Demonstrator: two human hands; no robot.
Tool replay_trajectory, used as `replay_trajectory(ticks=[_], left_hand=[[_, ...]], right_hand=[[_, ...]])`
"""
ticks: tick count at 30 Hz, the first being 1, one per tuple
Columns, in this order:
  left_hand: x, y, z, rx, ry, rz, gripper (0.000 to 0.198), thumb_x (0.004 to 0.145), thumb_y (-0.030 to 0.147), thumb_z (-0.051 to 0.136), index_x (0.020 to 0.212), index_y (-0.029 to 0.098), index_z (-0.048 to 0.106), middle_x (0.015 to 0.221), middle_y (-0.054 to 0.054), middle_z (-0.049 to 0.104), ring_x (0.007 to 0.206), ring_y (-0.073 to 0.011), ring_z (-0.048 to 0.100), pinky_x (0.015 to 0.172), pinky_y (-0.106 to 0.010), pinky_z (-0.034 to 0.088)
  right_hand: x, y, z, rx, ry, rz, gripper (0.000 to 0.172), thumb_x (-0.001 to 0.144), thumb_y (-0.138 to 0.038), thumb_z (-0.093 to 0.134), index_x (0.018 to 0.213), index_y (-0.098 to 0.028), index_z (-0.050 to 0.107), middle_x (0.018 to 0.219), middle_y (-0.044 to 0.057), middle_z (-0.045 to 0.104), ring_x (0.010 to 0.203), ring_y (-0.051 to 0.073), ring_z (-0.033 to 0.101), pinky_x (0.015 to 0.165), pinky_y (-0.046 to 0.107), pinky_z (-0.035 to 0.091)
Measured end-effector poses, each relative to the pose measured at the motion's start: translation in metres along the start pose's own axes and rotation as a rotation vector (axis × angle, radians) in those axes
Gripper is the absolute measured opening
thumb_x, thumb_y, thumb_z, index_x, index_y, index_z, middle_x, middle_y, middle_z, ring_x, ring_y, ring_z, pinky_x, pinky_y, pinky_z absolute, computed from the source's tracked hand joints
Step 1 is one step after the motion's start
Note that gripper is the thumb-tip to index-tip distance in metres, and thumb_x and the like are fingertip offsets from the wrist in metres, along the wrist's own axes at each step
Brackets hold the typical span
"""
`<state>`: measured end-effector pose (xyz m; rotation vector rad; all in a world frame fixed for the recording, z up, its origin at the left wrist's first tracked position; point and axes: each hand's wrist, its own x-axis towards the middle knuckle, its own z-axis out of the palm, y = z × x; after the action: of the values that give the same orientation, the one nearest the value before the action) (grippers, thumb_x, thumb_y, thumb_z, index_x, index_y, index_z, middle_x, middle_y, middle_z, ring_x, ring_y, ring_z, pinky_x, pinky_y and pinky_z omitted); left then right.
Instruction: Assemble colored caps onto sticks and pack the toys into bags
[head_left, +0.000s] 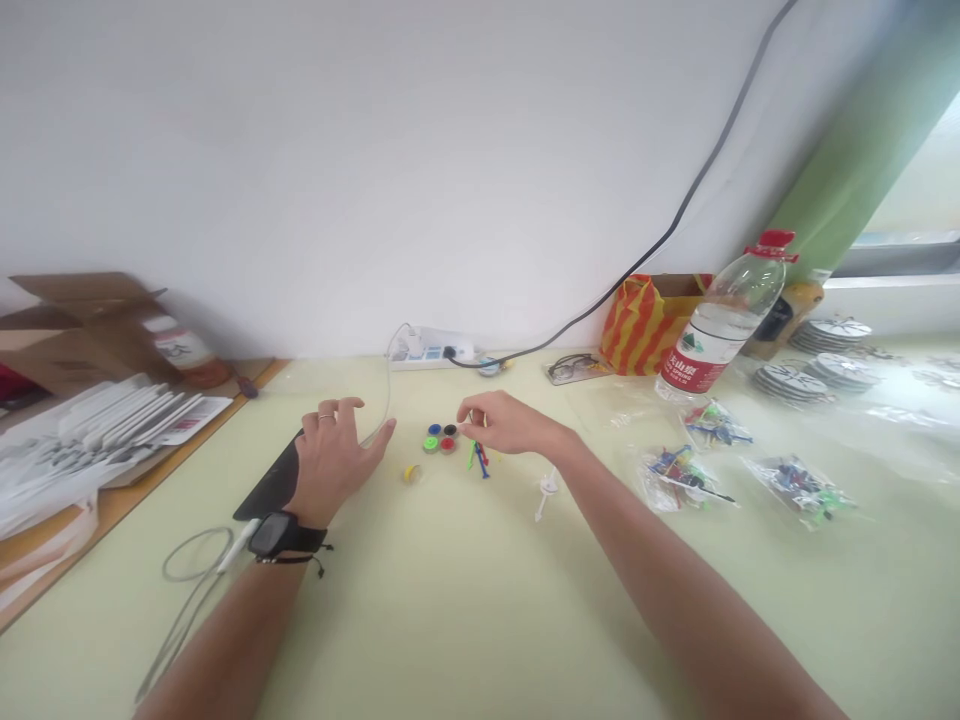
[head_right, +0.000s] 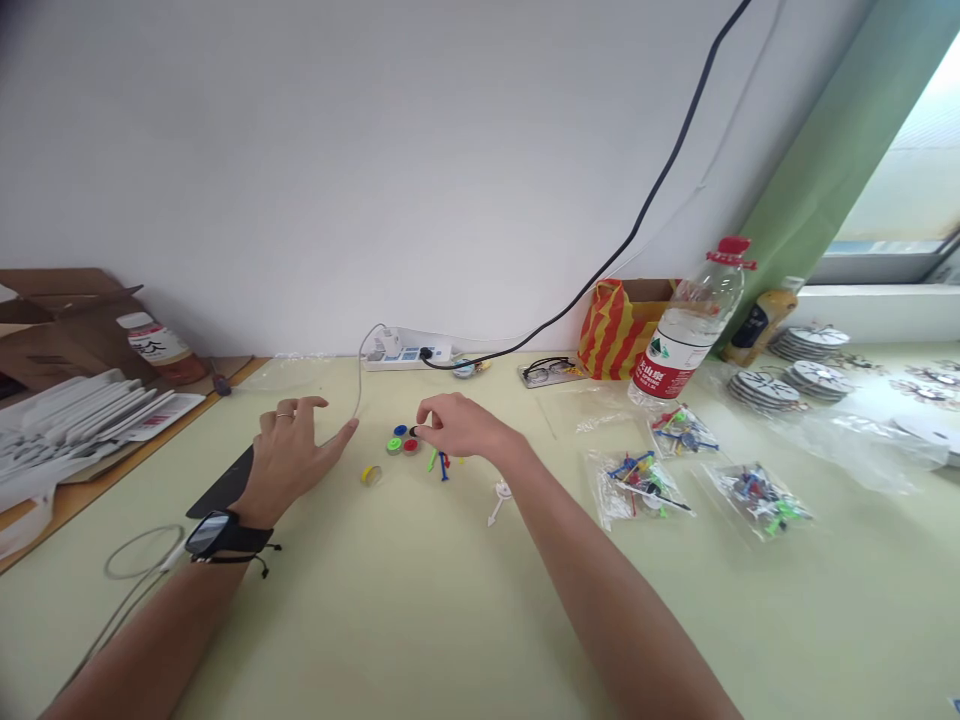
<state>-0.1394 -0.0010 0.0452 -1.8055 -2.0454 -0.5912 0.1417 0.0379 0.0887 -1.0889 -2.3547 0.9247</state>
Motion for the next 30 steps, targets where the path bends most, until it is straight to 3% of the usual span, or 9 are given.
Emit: replay_trajectory(ticks=[5, 7, 9, 13, 17, 23, 30], left_hand=[[0.000, -0.013, 0.006, 0.007, -0.078, -0.068, 0.067, 0.092, 0.069, 0.053, 0.134, 0.017, 0.054, 0.131, -0.022, 0.055, 0.120, -0.0468, 0.052, 0.084, -0.051, 0.051], [0.001, -0.010, 0.004, -0.020, -0.049, -0.024, 0.062, 0.091, 0.068, 0.054, 0.129, 0.018, 0.057, 0.132, -0.021, 0.055, 0.122, -0.0455, 0.052, 0.089, -0.051, 0.049], [0.001, -0.003, 0.000, -0.120, -0.076, 0.090, 0.052, 0.092, 0.064, 0.055, 0.119, 0.020, 0.062, 0.127, -0.016, 0.061, 0.118, -0.0389, 0.056, 0.091, -0.046, 0.048], [-0.005, 0.012, -0.010, -0.384, -0.366, 0.378, 0.036, 0.093, 0.059, 0.060, 0.101, 0.024, 0.064, 0.096, -0.003, 0.069, 0.086, -0.0223, 0.065, 0.076, -0.032, 0.048], [-0.011, 0.019, -0.012, -0.397, -0.504, 0.458, 0.034, 0.087, 0.057, 0.067, 0.089, 0.024, 0.063, 0.074, 0.002, 0.063, 0.066, -0.0178, 0.057, 0.063, -0.029, 0.040], [-0.010, 0.020, -0.006, -0.450, -0.516, 0.441, 0.029, 0.094, 0.047, 0.061, 0.078, 0.022, 0.064, 0.063, 0.002, 0.057, 0.057, -0.0152, 0.050, 0.055, -0.029, 0.035], [-0.016, 0.027, -0.002, -0.666, -0.410, 0.484, 0.020, 0.093, 0.040, 0.065, 0.090, 0.022, 0.076, 0.092, -0.004, 0.071, 0.072, -0.0161, 0.064, 0.070, -0.029, 0.052]], right_hand=[[-0.009, 0.009, -0.027, -0.071, -0.030, 0.001, 0.019, 0.095, -0.032, 0.062, 0.106, -0.020, 0.070, 0.097, 0.004, 0.070, 0.081, 0.017, 0.064, 0.067, 0.026, 0.046], [-0.015, 0.012, -0.039, -0.107, -0.052, 0.013, 0.019, 0.095, -0.033, 0.061, 0.106, -0.021, 0.071, 0.102, 0.005, 0.070, 0.085, 0.017, 0.065, 0.069, 0.026, 0.046], [-0.023, 0.015, -0.052, -0.147, -0.108, 0.040, 0.019, 0.093, -0.036, 0.063, 0.104, -0.023, 0.072, 0.106, 0.004, 0.070, 0.087, 0.018, 0.065, 0.070, 0.026, 0.047], [-0.037, 0.022, -0.070, -0.214, -0.346, 0.149, 0.033, 0.074, -0.044, 0.082, 0.100, -0.026, 0.074, 0.108, 0.002, 0.071, 0.087, 0.020, 0.066, 0.068, 0.027, 0.046], [-0.038, 0.027, -0.069, -0.250, -0.580, 0.284, 0.050, 0.054, -0.046, 0.093, 0.098, -0.027, 0.077, 0.108, 0.001, 0.072, 0.087, 0.021, 0.066, 0.068, 0.027, 0.045], [-0.025, 0.036, -0.053, -0.308, -0.677, 0.363, 0.052, 0.047, -0.049, 0.095, 0.089, -0.025, 0.076, 0.097, 0.000, 0.074, 0.090, 0.023, 0.067, 0.068, 0.027, 0.044], [-0.021, 0.049, -0.045, -0.193, -0.695, 0.293, 0.042, 0.050, -0.044, 0.093, 0.083, -0.023, 0.078, 0.085, -0.001, 0.075, 0.081, 0.020, 0.067, 0.070, 0.027, 0.045]])
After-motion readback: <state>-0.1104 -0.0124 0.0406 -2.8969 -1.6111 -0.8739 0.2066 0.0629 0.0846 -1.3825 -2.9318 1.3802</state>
